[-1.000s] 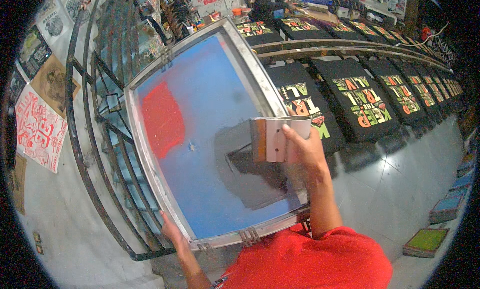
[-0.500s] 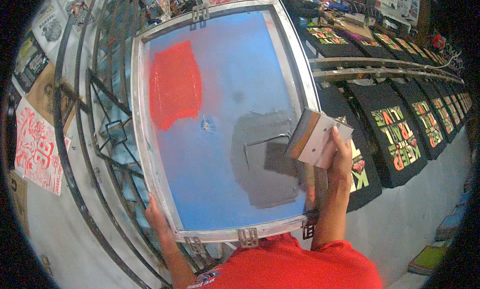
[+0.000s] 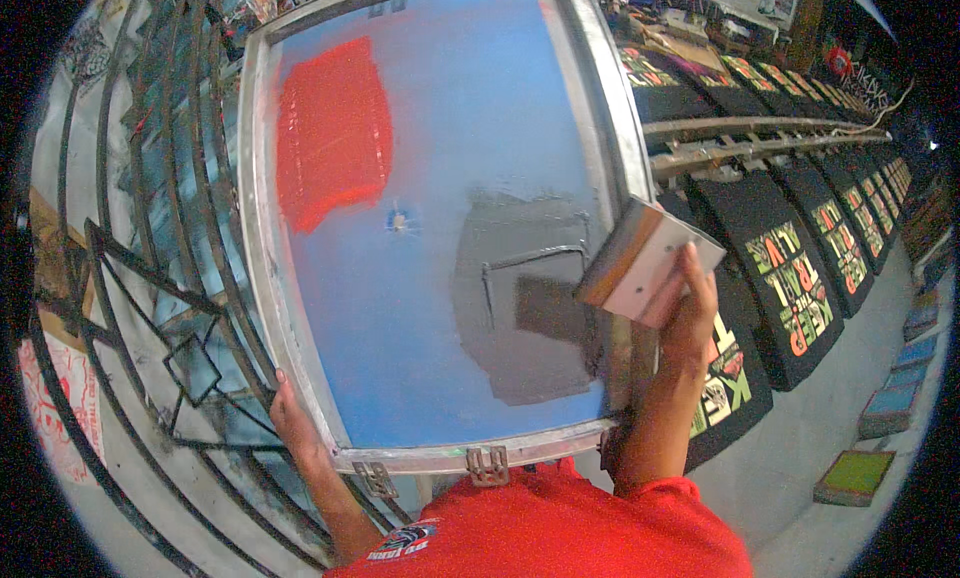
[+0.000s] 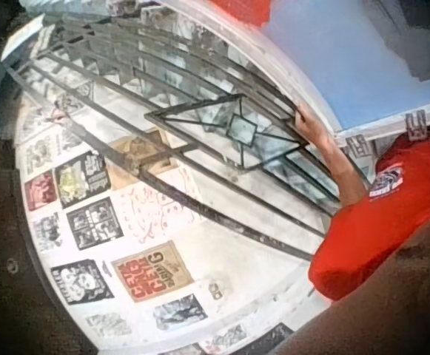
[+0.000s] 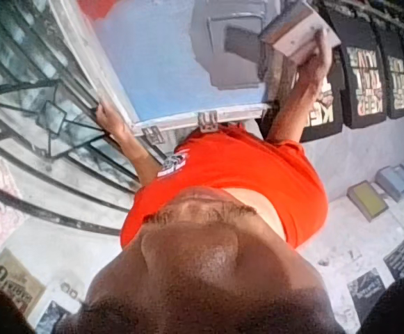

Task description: The person performs screen printing on garments by applying ink through a screen using a squeegee, then moves the screen to a storage rack.

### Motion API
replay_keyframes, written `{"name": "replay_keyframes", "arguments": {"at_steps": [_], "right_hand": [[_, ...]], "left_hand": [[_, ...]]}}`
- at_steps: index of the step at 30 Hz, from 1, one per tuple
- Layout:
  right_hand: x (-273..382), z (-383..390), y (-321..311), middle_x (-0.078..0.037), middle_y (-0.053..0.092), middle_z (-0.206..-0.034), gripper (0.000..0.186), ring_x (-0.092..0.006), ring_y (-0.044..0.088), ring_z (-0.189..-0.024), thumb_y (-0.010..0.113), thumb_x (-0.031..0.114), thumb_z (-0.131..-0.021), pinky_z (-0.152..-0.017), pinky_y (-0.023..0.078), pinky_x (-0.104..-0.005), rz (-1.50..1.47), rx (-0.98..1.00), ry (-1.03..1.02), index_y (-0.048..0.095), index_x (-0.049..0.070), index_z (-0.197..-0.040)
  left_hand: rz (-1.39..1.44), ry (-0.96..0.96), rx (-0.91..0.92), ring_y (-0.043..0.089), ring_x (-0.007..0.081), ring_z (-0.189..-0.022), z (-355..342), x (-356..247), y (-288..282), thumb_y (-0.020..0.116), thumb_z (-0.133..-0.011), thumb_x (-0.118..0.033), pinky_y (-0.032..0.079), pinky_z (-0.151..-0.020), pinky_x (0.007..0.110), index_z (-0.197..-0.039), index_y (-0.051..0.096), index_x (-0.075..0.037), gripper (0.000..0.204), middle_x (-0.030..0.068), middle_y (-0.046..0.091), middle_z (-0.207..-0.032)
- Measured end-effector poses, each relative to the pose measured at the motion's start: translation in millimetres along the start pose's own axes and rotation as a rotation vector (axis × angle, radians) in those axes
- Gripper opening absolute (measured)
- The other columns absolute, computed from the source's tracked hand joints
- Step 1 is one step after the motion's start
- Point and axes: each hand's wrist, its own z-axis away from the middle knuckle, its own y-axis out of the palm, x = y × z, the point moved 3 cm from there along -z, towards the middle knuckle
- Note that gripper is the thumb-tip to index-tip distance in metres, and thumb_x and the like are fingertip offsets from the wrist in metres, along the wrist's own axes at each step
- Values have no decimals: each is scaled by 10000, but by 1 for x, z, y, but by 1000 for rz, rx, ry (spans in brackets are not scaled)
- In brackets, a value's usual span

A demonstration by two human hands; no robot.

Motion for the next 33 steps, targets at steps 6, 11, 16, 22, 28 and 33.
{"name": "replay_keyframes", "arguments": {"at_steps": [6,11,16,22,28,33], "right_hand": [[-17,2,62,-116,586,-1324,584,-256,581,-1211,623,433,-959,-1050,443,-412,-200,-106,-41,542,22,-1365],[-19,4,125,-113,619,-1083,549,-239,627,-966,621,462,-959,-847,508,-369,18,-292,-209,579,-21,-1215],[-38,1,168,-146,579,-1285,629,-277,589,-1141,605,469,-968,-985,452,-413,21,-355,-234,523,-30,-1342],[-72,-28,202,-148,554,-1365,657,-289,559,-1220,609,463,-967,-1040,421,-428,111,-369,-269,492,-17,-1400],[-134,-97,268,-160,565,-1338,662,-295,559,-1217,626,448,-957,-1028,428,-424,179,-398,-224,486,-33,-1390],[-179,-197,349,-182,539,-1369,650,-290,547,-1226,616,414,-963,-1034,421,-417,223,-200,-270,476,-53,-1392]], "left_hand": [[139,130,86,435,118,-695,-132,-5,46,566,-1012,-452,355,-621,316,-799,623,33,533,11,534,-711],[74,39,119,464,125,-711,-231,8,96,604,-984,-479,384,-649,319,-816,660,41,549,21,561,-718],[145,2,214,503,146,-729,-302,36,148,635,-960,-493,427,-698,329,-860,692,81,585,66,630,-752],[83,-48,261,482,137,-708,-362,39,195,629,-957,-514,416,-670,326,-817,685,68,600,44,598,-703],[47,-117,251,423,133,-676,-459,81,248,631,-942,-550,368,-627,343,-726,634,48,636,28,534,-656],[35,-42,204,423,153,-658,-548,79,323,620,-940,-569,353,-616,349,-696,618,42,658,39,490,-617]]}}
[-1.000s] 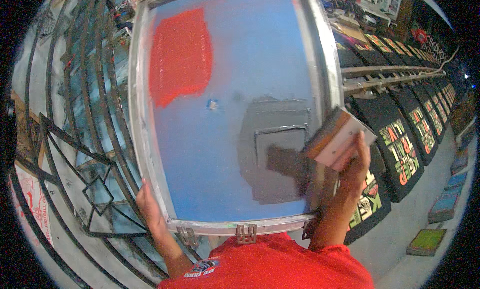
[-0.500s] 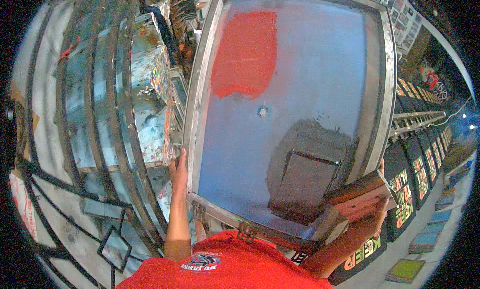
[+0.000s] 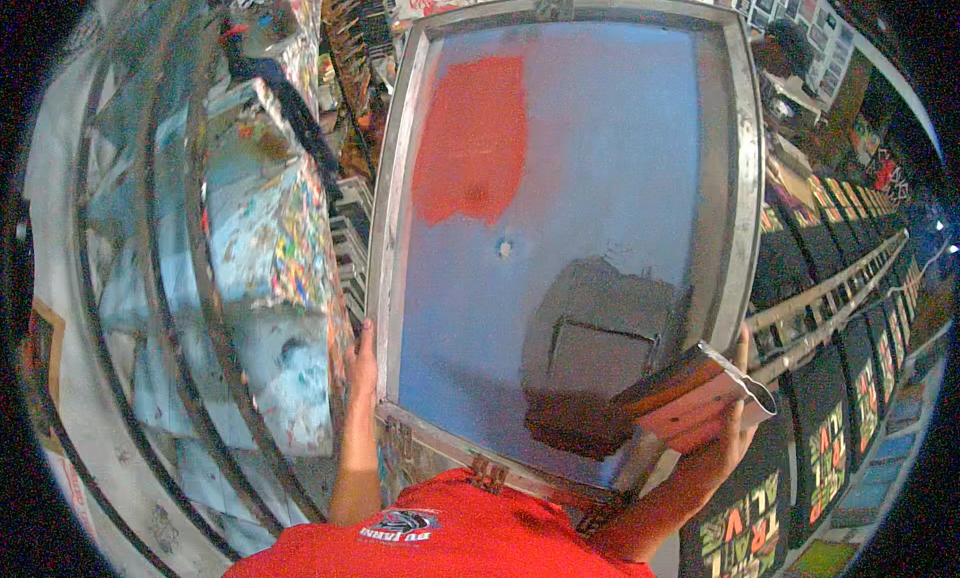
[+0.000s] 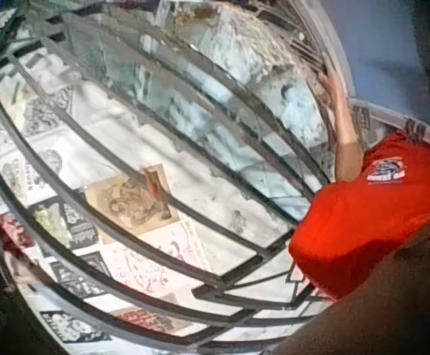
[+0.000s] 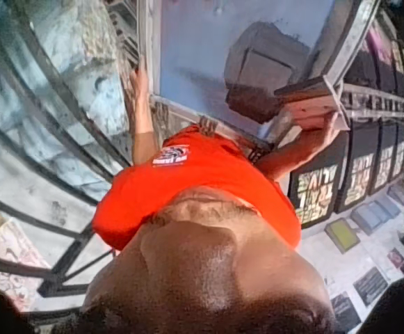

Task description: The person performs screen printing on garments by applying ink through a screen using a squeegee, then moves the screen to a storage rack.

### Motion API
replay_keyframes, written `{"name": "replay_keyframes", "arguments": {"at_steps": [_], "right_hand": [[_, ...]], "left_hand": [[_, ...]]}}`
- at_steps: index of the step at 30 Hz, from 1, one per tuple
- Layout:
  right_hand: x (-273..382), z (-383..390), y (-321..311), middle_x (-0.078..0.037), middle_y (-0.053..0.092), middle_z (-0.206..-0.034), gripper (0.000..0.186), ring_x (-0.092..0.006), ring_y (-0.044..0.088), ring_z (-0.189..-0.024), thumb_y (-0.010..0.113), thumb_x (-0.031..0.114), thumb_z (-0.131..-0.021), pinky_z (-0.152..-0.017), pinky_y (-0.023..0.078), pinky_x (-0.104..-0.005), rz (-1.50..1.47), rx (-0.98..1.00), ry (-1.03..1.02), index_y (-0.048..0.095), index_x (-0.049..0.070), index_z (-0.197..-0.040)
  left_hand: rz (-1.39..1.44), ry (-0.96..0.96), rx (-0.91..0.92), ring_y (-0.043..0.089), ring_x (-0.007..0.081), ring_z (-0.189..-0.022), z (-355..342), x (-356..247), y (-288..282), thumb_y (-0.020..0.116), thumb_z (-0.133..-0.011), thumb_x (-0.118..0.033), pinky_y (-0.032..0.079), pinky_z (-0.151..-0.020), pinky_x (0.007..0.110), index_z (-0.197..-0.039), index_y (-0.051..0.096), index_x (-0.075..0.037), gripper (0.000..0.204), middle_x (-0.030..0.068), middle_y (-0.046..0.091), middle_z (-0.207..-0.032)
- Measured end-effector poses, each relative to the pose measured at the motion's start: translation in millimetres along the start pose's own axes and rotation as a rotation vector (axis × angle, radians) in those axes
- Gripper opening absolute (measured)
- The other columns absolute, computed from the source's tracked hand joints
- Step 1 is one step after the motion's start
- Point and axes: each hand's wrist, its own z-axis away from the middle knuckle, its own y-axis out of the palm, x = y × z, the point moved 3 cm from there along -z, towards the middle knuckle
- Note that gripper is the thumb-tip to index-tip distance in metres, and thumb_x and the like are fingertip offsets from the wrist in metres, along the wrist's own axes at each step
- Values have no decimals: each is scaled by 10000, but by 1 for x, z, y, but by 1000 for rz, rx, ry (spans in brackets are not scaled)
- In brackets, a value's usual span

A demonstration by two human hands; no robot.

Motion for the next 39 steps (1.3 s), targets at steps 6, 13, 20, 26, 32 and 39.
{"name": "replay_keyframes", "arguments": {"at_steps": [6,13,20,26,32,39], "right_hand": [[-50,-90,110,-170,557,-1364,621,-275,547,-1212,605,373,-955,-1030,415,-399,-31,65,13,497,-63,-1384],[-120,-166,185,-150,614,-1245,537,-222,578,-1103,616,324,-951,-971,435,-359,47,69,144,538,-60,-1318],[-196,-253,273,-116,614,-1219,496,-223,592,-1099,624,337,-960,-961,452,-367,-49,59,163,555,-19,-1300],[-285,-354,385,-122,611,-1251,529,-234,605,-1113,630,345,-961,-969,461,-371,-29,28,197,533,-24,-1327],[-342,-467,494,-131,616,-1254,522,-226,604,-1131,637,315,-963,-980,460,-354,-43,116,180,523,-28,-1341],[-408,-609,503,-65,610,-1241,554,-197,593,-1118,642,451,-941,-957,458,-347,-67,-97,291,580,45,-1314]], "left_hand": [[-79,-9,-50,468,177,-703,-78,-59,47,582,-946,-601,385,-671,367,-844,681,79,694,65,568,-708],[-118,-77,-42,540,231,-821,-188,-49,86,562,-952,-602,436,-800,384,-981,684,107,720,144,629,-828],[-69,-125,7,408,172,-673,-301,-50,157,585,-955,-575,356,-645,358,-736,570,20,634,17,470,-672],[-106,-147,-22,438,185,-665,-442,-62,234,577,-956,-580,361,-655,386,-798,585,29,629,38,525,-700],[-137,-44,-6,377,122,-615,-564,-128,322,584,-969,-537,325,-593,358,-638,497,-14,626,-5,399,-602],[37,-11,342,320,75,-645,-680,-173,480,552,-1017,-482,278,-573,291,-669,480,-69,545,-66,367,-662]]}}
